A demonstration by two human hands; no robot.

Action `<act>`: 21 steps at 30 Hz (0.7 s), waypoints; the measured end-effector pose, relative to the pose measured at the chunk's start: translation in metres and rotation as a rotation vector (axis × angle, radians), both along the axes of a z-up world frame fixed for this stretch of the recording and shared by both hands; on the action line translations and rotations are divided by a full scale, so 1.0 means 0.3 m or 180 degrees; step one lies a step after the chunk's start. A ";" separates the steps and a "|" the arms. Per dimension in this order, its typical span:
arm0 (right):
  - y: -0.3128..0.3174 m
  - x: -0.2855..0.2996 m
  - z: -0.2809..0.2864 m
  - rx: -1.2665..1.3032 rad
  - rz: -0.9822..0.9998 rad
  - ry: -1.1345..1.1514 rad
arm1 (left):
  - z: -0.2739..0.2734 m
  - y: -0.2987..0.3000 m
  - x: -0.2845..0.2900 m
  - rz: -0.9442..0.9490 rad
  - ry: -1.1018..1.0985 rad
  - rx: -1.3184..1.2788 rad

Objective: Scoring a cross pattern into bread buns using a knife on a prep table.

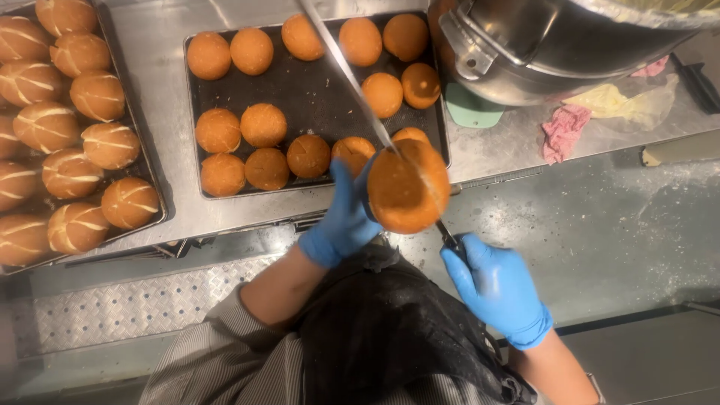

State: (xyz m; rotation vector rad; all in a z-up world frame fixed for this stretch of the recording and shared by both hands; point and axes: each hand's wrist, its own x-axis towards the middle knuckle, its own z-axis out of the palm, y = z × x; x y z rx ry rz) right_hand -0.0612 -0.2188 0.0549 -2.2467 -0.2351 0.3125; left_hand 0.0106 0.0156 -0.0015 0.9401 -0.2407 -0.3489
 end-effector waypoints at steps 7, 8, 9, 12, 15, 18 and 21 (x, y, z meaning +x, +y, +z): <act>0.001 -0.055 0.025 -0.0546 0.0028 -0.1313 | 0.008 0.003 0.025 -0.0313 0.1218 -0.1854; -0.001 -0.072 0.023 -0.0465 -0.0057 -0.1174 | 0.019 -0.001 0.015 -0.0160 0.1319 -0.2183; 0.009 -0.070 0.019 -0.0467 -0.0048 -0.1175 | 0.026 -0.004 0.016 -0.0153 0.1316 -0.2187; 0.031 -0.070 0.010 -0.0448 -0.0033 -0.1083 | 0.033 -0.020 0.017 -0.0467 0.0599 -0.2194; 0.036 -0.080 0.000 -0.0392 -0.0033 -0.0913 | 0.024 -0.038 0.008 -0.0318 0.0949 -0.1843; 0.031 -0.090 -0.008 -0.0456 -0.0106 -0.0810 | 0.049 -0.048 0.000 -0.0266 0.0903 -0.1881; 0.029 -0.090 -0.009 -0.0501 -0.0083 -0.0842 | 0.053 -0.054 -0.001 -0.0025 0.0370 -0.1501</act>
